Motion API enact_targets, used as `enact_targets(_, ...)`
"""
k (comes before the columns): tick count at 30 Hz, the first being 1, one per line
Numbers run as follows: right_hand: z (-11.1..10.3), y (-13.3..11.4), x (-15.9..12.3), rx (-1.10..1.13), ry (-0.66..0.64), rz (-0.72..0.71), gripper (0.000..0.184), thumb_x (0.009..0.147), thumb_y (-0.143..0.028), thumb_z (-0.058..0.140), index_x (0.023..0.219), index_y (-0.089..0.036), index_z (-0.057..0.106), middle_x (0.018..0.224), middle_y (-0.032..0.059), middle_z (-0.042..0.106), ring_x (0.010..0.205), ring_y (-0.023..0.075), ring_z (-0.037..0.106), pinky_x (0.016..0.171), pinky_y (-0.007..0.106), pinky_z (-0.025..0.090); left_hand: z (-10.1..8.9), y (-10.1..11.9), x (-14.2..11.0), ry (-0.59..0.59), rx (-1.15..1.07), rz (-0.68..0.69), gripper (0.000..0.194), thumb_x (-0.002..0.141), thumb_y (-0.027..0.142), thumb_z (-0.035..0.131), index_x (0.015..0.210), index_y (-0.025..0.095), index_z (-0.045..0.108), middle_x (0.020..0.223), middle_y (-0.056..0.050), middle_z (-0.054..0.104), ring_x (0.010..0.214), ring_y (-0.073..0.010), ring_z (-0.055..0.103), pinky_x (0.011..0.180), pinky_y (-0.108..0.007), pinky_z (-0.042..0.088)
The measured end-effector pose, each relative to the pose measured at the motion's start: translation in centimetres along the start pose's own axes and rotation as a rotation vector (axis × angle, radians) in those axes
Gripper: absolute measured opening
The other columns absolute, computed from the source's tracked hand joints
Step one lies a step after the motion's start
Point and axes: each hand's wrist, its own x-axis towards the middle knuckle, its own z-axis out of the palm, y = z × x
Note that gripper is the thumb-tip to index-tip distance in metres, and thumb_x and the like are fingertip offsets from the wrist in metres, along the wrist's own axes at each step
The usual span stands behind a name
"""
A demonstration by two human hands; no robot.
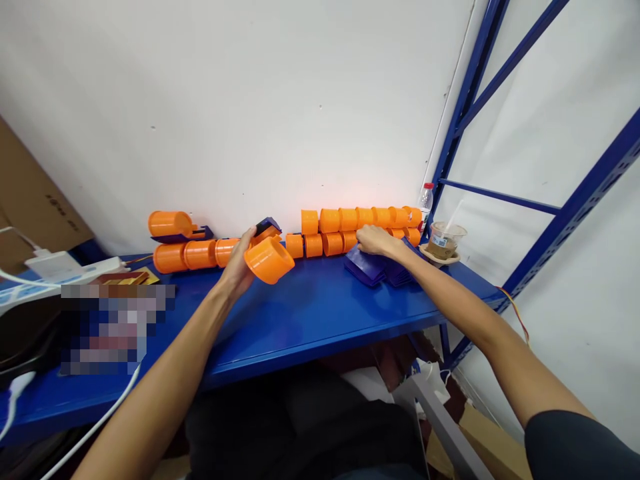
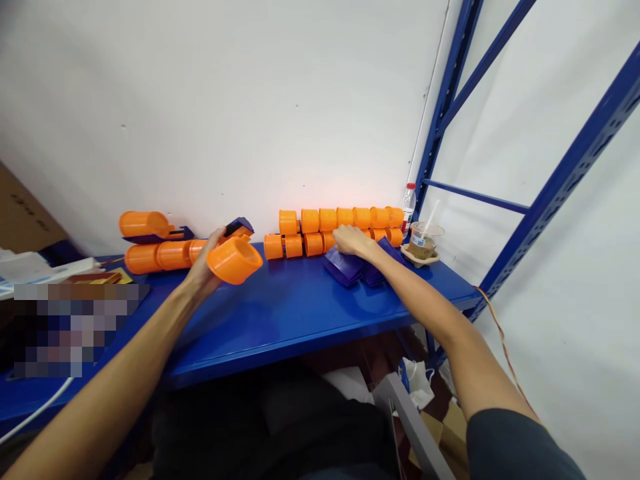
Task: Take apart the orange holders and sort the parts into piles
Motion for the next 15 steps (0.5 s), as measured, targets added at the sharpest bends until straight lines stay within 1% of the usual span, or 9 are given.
enact_targets(2, 0.4, -0.3, -0.1, -0.027, -0.044, -0.017, 0.033, 0.098, -0.019, 0.061, 0.125, -0.008, 0.077, 0.129, 0.0275, 0.074, 0.123, 0.0375, 0.072, 0.094, 0.041, 0.058, -0.1, -0.1, 0.1, -0.027, 0.013, 0.009, 0.028, 0.106, 0.027, 0.052, 0.097, 0.010, 0.073, 0.071, -0.003, 0.074, 0.051, -0.0116, 0.066, 0.063, -0.022, 0.060)
enact_targets(5, 0.9, -0.6, -0.3, -0.037, -0.075, -0.031, 0.036, 0.099, -0.022, 0.059, 0.125, -0.004, 0.076, 0.130, 0.0289, 0.072, 0.122, 0.0395, 0.072, 0.094, 0.041, 0.058, -0.3, -0.4, 0.3, -0.063, 0.039, 0.016, 0.026, 0.104, 0.027, 0.056, 0.099, 0.009, 0.074, 0.076, -0.005, 0.076, 0.056, -0.0130, 0.069, 0.065, -0.023, 0.060)
enact_targets(10, 1.5, -0.7, -0.8, -0.044, -0.087, -0.005, 0.039, 0.097, -0.020, 0.057, 0.127, -0.004, 0.075, 0.129, 0.0286, 0.073, 0.119, 0.0391, 0.073, 0.089, 0.040, 0.058, -0.6, -0.9, 0.7, -0.064, 0.041, 0.052, 0.022, 0.100, 0.028, 0.061, 0.099, 0.010, 0.074, 0.080, -0.005, 0.078, 0.063, -0.0141, 0.071, 0.064, -0.022, 0.059)
enact_targets(13, 0.9, -1.1, -1.3, -0.048, -0.073, 0.004, 0.038, 0.096, -0.019, 0.056, 0.125, -0.004, 0.076, 0.126, 0.0287, 0.074, 0.117, 0.0387, 0.073, 0.087, 0.039, 0.057, -0.8, -1.1, 0.9, -0.075, 0.062, 0.062, 0.024, 0.098, 0.031, 0.063, 0.101, 0.010, 0.075, 0.084, -0.006, 0.079, 0.068, -0.0155, 0.073, 0.068, -0.023, 0.060)
enact_targets(15, 0.0, -1.8, -1.8, -0.035, -0.004, 0.015, 0.036, 0.097, -0.018, 0.052, 0.120, -0.006, 0.077, 0.122, 0.0281, 0.075, 0.114, 0.0382, 0.074, 0.086, 0.039, 0.055, -1.0, -1.3, 1.3, -0.093, 0.084, 0.070, 0.027, 0.095, 0.035, 0.067, 0.103, 0.011, 0.075, 0.090, -0.008, 0.080, 0.074, -0.0172, 0.075, 0.070, -0.024, 0.061)
